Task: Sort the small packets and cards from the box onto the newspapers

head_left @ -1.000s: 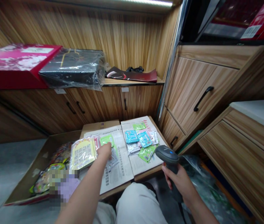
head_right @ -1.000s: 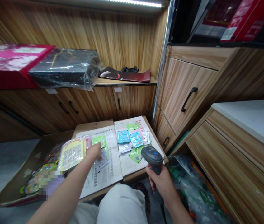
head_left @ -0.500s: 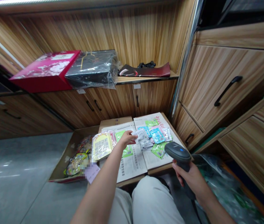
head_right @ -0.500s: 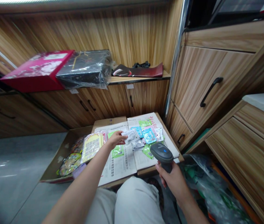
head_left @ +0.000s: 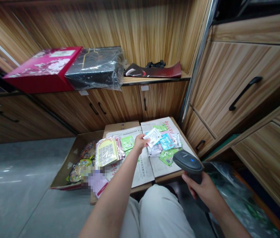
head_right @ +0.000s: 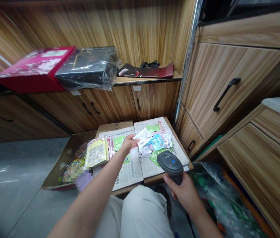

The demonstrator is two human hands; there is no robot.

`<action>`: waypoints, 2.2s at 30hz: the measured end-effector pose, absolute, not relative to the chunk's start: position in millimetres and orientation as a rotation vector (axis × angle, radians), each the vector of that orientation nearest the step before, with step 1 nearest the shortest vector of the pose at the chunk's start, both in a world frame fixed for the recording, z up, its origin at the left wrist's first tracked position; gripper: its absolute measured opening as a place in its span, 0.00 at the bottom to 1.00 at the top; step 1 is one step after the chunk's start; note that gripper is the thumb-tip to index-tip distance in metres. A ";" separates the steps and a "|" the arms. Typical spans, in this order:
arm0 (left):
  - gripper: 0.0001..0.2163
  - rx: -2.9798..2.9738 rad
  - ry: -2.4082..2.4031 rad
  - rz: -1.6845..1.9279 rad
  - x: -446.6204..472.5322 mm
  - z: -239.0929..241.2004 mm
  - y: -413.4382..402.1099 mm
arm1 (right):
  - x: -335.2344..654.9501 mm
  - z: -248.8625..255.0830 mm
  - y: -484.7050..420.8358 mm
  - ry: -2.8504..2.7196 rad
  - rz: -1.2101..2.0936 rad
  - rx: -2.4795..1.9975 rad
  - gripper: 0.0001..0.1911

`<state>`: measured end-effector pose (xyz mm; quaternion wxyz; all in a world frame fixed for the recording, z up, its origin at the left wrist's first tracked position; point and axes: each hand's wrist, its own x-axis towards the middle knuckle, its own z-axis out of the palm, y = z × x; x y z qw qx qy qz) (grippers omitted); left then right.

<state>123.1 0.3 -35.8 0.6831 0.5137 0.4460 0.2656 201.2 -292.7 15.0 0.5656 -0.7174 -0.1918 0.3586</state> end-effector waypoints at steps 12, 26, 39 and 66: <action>0.12 1.046 1.132 0.862 122.8 -47.1 16.2 | 210.5 7.6 -295.9 -0.396 0.806 -1.640 0.23; 0.12 0.998 1.395 0.821 164.2 -88.6 -1.9 | 221.3 -1.7 -302.4 -0.341 0.826 -1.659 0.26; 0.01 1.782 1.578 0.683 136.4 -67.8 -4.6 | 218.4 1.2 -305.5 -0.315 0.860 -1.680 0.26; 0.16 1.296 1.879 0.671 55.1 -87.3 57.0 | 203.0 14.3 -288.2 -0.316 0.838 -1.714 0.23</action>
